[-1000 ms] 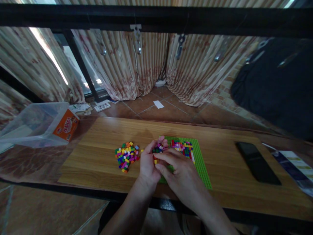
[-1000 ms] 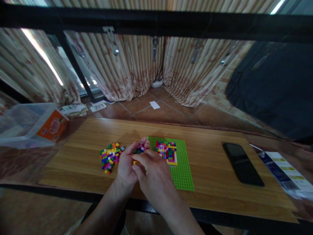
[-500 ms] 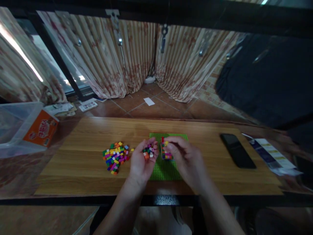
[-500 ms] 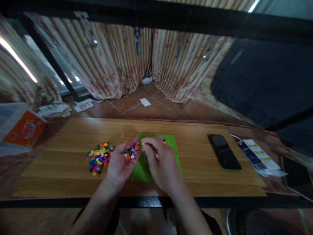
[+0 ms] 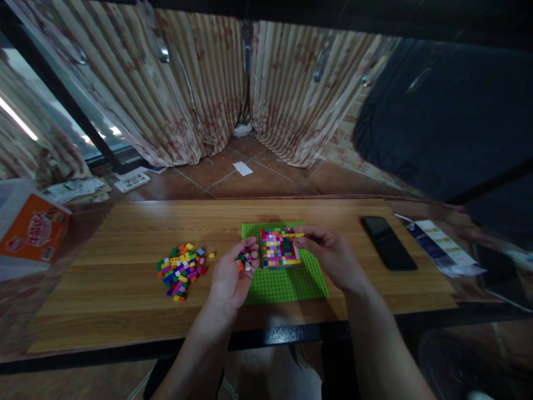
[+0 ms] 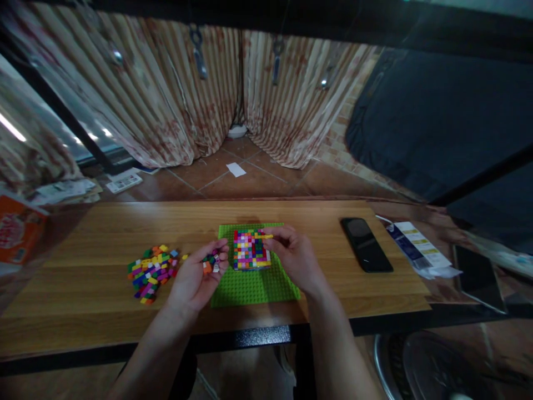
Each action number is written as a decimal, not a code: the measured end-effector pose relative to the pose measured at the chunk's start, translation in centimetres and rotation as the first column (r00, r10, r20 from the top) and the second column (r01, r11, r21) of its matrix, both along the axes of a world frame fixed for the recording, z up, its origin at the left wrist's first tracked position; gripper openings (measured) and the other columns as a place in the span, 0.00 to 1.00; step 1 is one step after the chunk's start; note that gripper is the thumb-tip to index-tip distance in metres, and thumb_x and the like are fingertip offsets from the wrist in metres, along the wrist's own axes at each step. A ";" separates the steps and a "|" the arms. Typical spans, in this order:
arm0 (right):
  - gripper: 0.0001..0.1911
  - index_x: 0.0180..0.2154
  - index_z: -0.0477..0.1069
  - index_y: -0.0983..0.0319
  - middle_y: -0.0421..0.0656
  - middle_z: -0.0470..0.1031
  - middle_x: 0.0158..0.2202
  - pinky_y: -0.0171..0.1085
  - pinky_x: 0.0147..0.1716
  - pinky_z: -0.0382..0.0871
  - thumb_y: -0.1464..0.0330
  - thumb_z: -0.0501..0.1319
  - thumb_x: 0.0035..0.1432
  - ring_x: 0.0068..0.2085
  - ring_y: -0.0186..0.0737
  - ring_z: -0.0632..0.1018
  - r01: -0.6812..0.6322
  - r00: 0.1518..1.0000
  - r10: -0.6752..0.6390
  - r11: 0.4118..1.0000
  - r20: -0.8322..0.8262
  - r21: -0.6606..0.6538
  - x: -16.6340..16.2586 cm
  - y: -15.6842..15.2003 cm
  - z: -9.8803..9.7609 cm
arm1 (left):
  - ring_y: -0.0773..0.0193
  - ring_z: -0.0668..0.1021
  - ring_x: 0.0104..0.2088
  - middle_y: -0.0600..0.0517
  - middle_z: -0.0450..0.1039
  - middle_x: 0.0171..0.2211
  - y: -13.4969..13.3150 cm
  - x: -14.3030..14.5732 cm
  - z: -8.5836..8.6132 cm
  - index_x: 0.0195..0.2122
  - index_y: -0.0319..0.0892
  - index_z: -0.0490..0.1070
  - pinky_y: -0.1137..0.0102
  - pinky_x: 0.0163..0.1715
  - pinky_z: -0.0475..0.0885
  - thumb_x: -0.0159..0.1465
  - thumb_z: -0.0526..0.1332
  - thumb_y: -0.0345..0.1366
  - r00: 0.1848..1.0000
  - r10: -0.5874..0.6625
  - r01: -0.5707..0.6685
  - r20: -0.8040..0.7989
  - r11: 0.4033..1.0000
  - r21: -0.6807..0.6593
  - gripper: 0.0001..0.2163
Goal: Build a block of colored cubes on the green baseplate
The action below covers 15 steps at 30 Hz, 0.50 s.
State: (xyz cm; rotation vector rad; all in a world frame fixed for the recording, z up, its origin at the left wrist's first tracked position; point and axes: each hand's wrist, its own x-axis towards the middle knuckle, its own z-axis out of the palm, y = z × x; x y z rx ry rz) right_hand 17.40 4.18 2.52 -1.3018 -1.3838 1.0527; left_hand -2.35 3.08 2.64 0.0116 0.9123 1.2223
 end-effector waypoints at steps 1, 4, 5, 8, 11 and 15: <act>0.10 0.36 0.80 0.59 0.43 0.79 0.36 0.39 0.36 0.74 0.64 0.67 0.52 0.36 0.38 0.78 -0.006 1.000 0.006 1.000 0.021 0.003 0.0 -0.1 -0.1 | 0.72 0.72 0.23 0.47 0.71 0.27 0.0 0.0 0.0 0.32 0.29 0.75 0.79 0.20 0.67 0.63 0.56 0.23 1.000 0.000 0.000 -0.002 1.000 0.001 0.08; 0.08 0.36 0.80 0.59 0.42 0.78 0.35 0.38 0.34 0.72 0.65 0.63 0.56 0.34 0.37 0.77 -0.013 0.994 0.011 1.000 0.109 0.016 -0.1 -0.3 -0.3 | 0.72 0.72 0.23 0.47 0.71 0.27 0.0 0.0 -0.1 0.32 0.29 0.75 0.80 0.20 0.68 0.62 0.56 0.23 1.000 0.000 0.000 -0.030 1.000 -0.003 0.08; 0.08 0.36 0.79 0.59 0.42 0.78 0.34 0.39 0.35 0.72 0.66 0.62 0.57 0.34 0.37 0.77 -0.016 0.987 0.011 0.999 0.158 0.028 -0.2 -0.4 -0.3 | 0.72 0.72 0.23 0.47 0.71 0.27 0.0 0.0 0.0 0.32 0.29 0.75 0.80 0.20 0.68 0.62 0.56 0.23 0.999 0.000 0.000 -0.039 1.000 -0.005 0.08; 0.06 0.34 0.79 0.58 0.42 0.79 0.33 0.41 0.38 0.70 0.68 0.62 0.58 0.35 0.39 0.77 -0.009 0.945 -0.027 0.994 0.326 0.109 -0.6 -0.5 -0.2 | 0.72 0.72 0.24 0.47 0.71 0.27 0.0 0.1 0.0 0.32 0.29 0.75 0.80 0.21 0.68 0.61 0.56 0.22 0.999 -0.006 0.006 -0.042 1.000 -0.004 0.08; 0.04 0.33 0.79 0.57 0.43 0.77 0.36 0.44 0.42 0.70 0.68 0.64 0.58 0.40 0.41 0.77 -0.016 0.906 -0.082 0.974 0.415 0.227 -0.9 -0.5 -0.3 | 0.73 0.71 0.24 0.48 0.71 0.27 0.0 0.1 0.1 0.31 0.30 0.75 0.80 0.20 0.67 0.61 0.56 0.22 0.999 -0.012 0.012 -0.030 1.000 0.005 0.08; 0.03 0.32 0.80 0.53 0.44 0.74 0.43 0.49 0.50 0.67 0.67 0.66 0.56 0.48 0.45 0.74 -0.001 0.918 -0.106 0.963 0.381 0.269 -1.2 -0.1 -1.3 | 0.73 0.72 0.24 0.48 0.70 0.26 0.1 0.1 0.1 0.31 0.30 0.76 0.80 0.21 0.68 0.61 0.56 0.22 0.999 -0.013 0.013 -0.041 1.000 0.003 0.08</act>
